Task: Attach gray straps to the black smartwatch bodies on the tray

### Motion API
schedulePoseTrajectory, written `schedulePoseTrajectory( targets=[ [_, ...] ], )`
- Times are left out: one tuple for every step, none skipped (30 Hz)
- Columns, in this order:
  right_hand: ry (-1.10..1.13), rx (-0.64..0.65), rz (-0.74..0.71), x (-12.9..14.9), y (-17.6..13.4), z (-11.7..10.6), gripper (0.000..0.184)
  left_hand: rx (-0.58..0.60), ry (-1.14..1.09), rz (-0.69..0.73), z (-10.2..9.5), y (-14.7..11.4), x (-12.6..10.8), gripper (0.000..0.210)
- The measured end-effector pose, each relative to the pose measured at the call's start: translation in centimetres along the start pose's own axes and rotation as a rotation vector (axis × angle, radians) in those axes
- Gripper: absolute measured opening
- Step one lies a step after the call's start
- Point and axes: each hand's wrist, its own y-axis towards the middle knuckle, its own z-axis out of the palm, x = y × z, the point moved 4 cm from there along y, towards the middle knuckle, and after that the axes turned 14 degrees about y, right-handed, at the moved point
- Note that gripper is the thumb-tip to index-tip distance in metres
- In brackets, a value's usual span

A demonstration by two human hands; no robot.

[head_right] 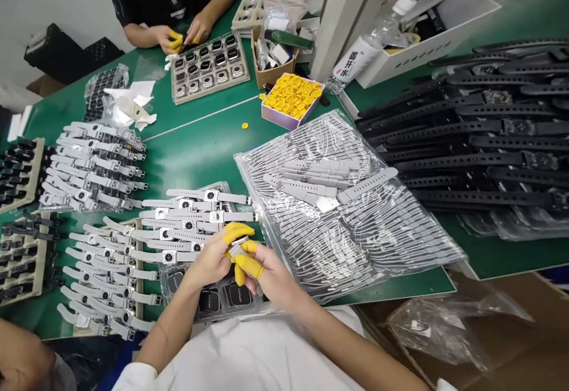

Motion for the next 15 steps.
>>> schedulePoseTrajectory(
  targets=[
    [0.013, -0.021, 0.004, 0.0, -0.1, -0.5, 0.040, -0.008, -0.005, 0.010, -0.1, 0.0, 0.0, 0.053],
    [0.023, -0.046, 0.006, 0.0, -0.1, -0.9, 0.038, -0.016, -0.011, 0.004, -0.2, -0.1, 0.0, 0.053],
    [0.029, -0.072, 0.005, 0.0, -0.2, -1.2, 0.037, -0.025, -0.014, -0.009, -0.3, -0.1, 0.0, 0.052],
    [0.034, -0.090, 0.006, -0.1, -0.2, -1.5, 0.036, -0.034, -0.015, -0.025, -0.3, 0.0, 0.0, 0.051],
    [0.042, -0.101, 0.008, -0.1, -0.1, -1.6, 0.035, -0.040, -0.012, -0.037, -0.3, 0.0, 0.0, 0.050],
    [0.060, -0.108, 0.007, -0.2, -0.1, -1.6, 0.035, -0.044, -0.003, -0.046, -0.2, 0.0, -0.1, 0.049],
    [0.086, -0.115, 0.007, -0.2, 0.0, -1.5, 0.035, -0.049, 0.009, -0.052, -0.2, 0.0, -0.2, 0.048],
    [0.119, -0.123, 0.006, -0.2, 0.0, -1.5, 0.034, -0.050, 0.022, -0.058, -0.2, 0.0, -0.4, 0.048],
    [0.153, -0.133, 0.009, -0.2, 0.1, -1.4, 0.033, -0.045, 0.032, -0.063, -0.3, 0.0, -0.5, 0.048],
    [0.182, -0.147, 0.013, -0.1, 0.1, -1.3, 0.032, -0.032, 0.034, -0.066, -0.4, 0.0, -0.7, 0.048],
    [0.202, -0.161, 0.017, 0.0, 0.1, -1.2, 0.031, -0.015, 0.029, -0.067, -0.5, 0.0, -0.8, 0.048],
    [0.210, -0.172, 0.027, 0.2, 0.1, -1.2, 0.030, -0.001, 0.021, -0.063, -0.7, 0.0, -1.0, 0.048],
    [0.207, -0.181, 0.040, 0.3, 0.1, -1.3, 0.030, 0.009, 0.016, -0.058, -0.8, 0.1, -1.1, 0.048],
    [0.196, -0.191, 0.052, 0.4, 0.1, -1.3, 0.031, 0.014, 0.023, -0.053, -0.9, 0.1, -1.2, 0.047],
    [0.177, -0.200, 0.064, 0.5, 0.1, -1.4, 0.032, 0.013, 0.050, -0.052, -0.9, 0.1, -1.3, 0.047]
  ],
)
